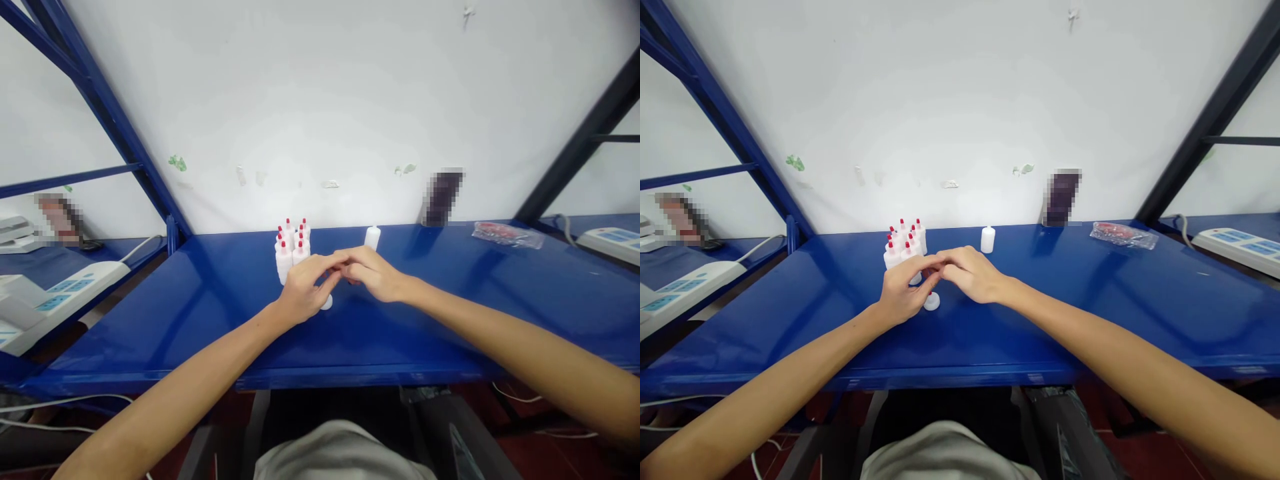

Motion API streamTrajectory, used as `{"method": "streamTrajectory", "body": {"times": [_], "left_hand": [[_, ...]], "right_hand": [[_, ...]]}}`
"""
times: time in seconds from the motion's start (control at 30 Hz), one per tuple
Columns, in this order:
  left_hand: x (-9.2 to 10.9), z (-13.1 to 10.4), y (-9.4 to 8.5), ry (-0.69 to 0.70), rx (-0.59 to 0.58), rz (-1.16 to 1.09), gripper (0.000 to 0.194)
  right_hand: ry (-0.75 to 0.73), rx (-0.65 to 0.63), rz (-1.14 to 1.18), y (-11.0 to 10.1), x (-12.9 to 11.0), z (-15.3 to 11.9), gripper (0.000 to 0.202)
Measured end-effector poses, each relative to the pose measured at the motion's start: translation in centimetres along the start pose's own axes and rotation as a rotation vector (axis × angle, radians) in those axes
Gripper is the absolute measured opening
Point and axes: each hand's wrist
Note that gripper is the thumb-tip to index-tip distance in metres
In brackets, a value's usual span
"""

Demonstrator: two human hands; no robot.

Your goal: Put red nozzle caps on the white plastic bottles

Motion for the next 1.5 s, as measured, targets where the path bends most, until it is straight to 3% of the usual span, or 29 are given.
{"method": "streamTrajectory", "body": {"times": [0.2,0.3,0.47,0.83,1.13,1.33,1.5], "left_hand": [[0.0,0.0,-0.1,-0.033,0.06,0.055,0.02],[-0.1,-0.1,0.0,0.02,0.039,0.064,0.017],[-0.6,-0.3,0.3,0.107,-0.001,0.074,0.019],[-0.3,-0.4,0.3,0.078,0.04,0.078,0.019],[0.0,-0.6,0.5,-0.078,-0.032,-0.046,0.019],[-0.1,-0.5,0.7,-0.044,-0.057,-0.074,0.017],[0.1,-0.4,0.7,0.024,-0.07,-0.058,0.02]], "right_hand": [[-0.092,0.071,-0.007,1.1,1.1,0.8,0.029],[-0.13,0.112,-0.03,1.4,1.9,0.4,0.032],[-0.089,0.06,-0.045,1.4,1.9,-0.3,0.023],[-0.078,0.055,-0.048,1.6,2.1,-0.5,0.034],[-0.018,0.047,0.137,1.9,2.3,-0.3,0.023],[-0.001,0.067,0.132,1.7,1.7,-0.5,0.013],[-0.09,0.06,0.104,1.5,1.3,-0.8,0.011]]}}
Point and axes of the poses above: each hand's wrist, its own z-axis towards the middle knuckle, its own y-axis out of the palm, x = y × z, and after that the axes turned 5 degrees about z, right-handed
